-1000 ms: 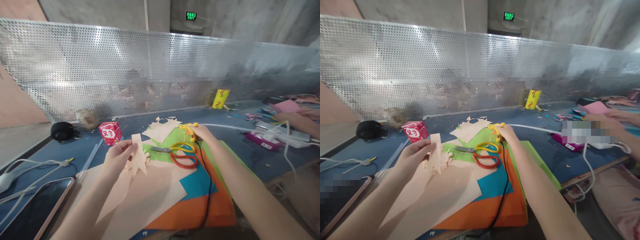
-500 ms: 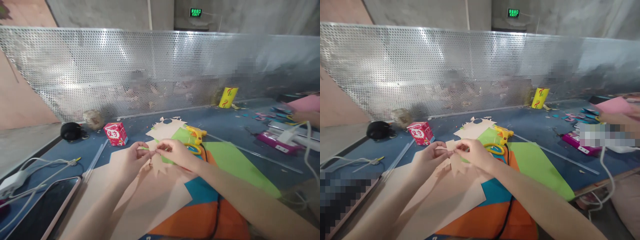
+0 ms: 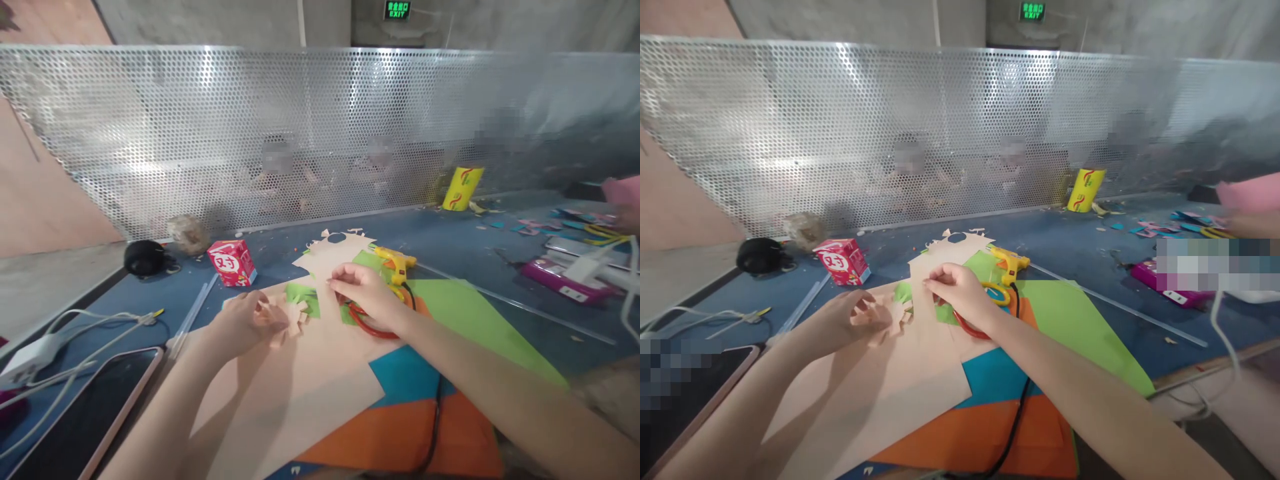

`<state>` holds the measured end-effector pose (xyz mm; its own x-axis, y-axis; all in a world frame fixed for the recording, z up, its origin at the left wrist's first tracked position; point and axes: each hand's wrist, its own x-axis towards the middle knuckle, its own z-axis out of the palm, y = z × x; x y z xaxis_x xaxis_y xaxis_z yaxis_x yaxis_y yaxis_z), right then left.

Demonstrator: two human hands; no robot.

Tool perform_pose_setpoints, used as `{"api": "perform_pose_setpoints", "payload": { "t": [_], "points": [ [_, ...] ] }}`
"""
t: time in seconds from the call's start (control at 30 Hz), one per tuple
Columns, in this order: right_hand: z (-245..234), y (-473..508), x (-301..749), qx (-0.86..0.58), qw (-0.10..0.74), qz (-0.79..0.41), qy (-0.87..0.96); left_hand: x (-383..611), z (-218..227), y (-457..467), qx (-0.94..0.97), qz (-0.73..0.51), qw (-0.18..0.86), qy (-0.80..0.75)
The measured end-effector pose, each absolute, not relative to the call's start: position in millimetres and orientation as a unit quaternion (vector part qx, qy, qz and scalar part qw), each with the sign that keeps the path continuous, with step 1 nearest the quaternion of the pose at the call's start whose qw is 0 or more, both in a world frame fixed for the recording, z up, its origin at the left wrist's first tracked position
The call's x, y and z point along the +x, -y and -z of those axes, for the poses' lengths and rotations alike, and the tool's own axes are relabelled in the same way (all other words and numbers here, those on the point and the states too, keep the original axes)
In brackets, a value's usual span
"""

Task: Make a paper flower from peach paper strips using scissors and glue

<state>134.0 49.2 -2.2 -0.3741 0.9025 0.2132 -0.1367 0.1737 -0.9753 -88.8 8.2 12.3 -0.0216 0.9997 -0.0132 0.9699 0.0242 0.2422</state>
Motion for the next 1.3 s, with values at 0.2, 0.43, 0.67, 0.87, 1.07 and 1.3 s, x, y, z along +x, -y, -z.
{"api": "perform_pose_setpoints", "payload": {
  "t": [0.2,0.43,0.67,0.87,1.07,1.3],
  "points": [
    [-0.8,-44.6,134.7,-0.305,0.436,-0.571,0.625,-86.0,-2.4,-12.5,0.649,-0.110,0.094,-0.747],
    [-2.8,-42.2,134.1,-0.323,0.395,-0.576,0.638,-89.0,-5.6,-19.7,0.578,-0.311,0.296,-0.694],
    [-2.9,-42.5,134.1,-0.321,0.423,-0.587,0.611,-82.9,-21.4,-11.9,0.461,-0.453,0.452,-0.615],
    [-3.4,-41.4,134.0,-0.339,0.456,-0.587,0.577,-69.4,-34.5,-2.1,0.390,-0.546,0.499,-0.549],
    [3.9,-35.1,128.2,-0.314,0.395,-0.626,0.595,-52.5,-44.0,9.1,0.383,-0.604,0.490,-0.499],
    [1.2,-20.9,124.9,-0.313,0.336,-0.632,0.624,-46.5,-44.9,14.5,0.441,-0.651,0.353,-0.507]
  ]
}}
